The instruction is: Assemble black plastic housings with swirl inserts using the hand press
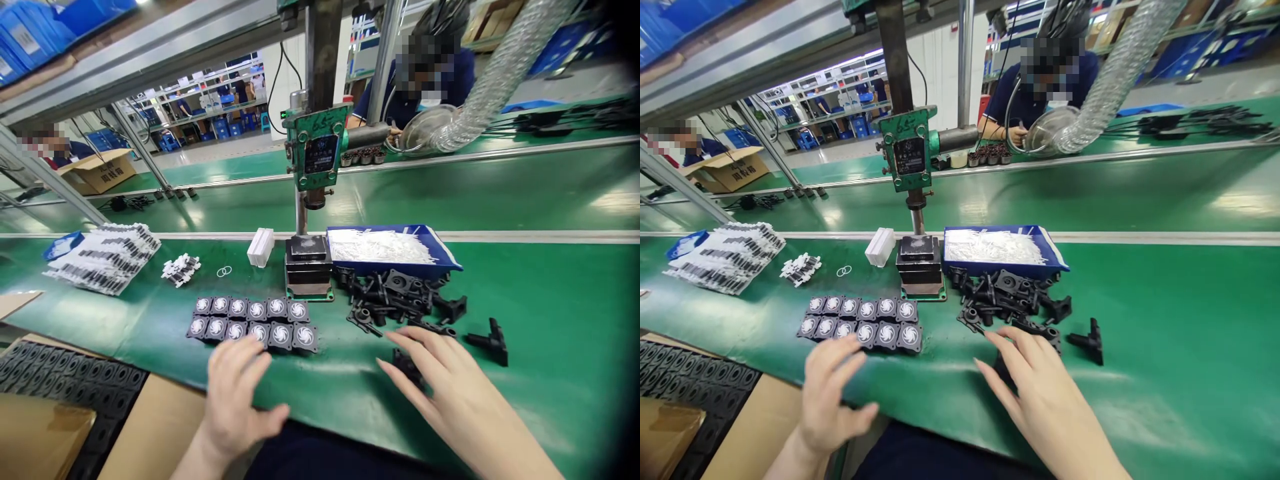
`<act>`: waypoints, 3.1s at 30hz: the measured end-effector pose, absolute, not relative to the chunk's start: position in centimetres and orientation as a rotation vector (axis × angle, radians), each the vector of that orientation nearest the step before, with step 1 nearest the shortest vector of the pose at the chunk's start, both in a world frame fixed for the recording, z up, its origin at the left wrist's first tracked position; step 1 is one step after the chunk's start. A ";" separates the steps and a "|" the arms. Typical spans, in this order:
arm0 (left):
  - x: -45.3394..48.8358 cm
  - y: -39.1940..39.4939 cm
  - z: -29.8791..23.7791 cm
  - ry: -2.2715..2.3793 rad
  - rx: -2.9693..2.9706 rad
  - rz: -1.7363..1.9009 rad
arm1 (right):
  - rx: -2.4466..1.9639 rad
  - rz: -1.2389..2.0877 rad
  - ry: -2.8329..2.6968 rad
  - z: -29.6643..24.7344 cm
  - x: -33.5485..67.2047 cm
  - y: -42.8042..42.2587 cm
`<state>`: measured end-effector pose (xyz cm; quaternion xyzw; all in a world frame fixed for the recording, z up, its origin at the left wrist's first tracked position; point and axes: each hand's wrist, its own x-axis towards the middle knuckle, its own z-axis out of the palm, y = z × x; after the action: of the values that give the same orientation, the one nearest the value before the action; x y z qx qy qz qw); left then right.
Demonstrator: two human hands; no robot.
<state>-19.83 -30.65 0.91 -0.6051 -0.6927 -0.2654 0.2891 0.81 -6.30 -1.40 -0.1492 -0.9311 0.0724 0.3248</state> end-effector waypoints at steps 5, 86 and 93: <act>-15.1 -26.9 0.0 -1.759 -1.950 -0.719 | -0.313 0.215 -2.518 -4.1 3.1 -6.0; -13.9 -21.3 -4.6 -2.420 -2.010 -1.918 | -0.257 1.207 -2.394 -1.8 0.4 -7.8; -14.7 -20.7 -2.7 -2.334 -2.171 -1.756 | -0.262 1.122 -2.374 -2.4 0.3 -7.9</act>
<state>-14.71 -20.68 -2.72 -0.5781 -0.6216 -0.4678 -0.2462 0.26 -7.94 -2.40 -0.0961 -0.8713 0.4118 0.2489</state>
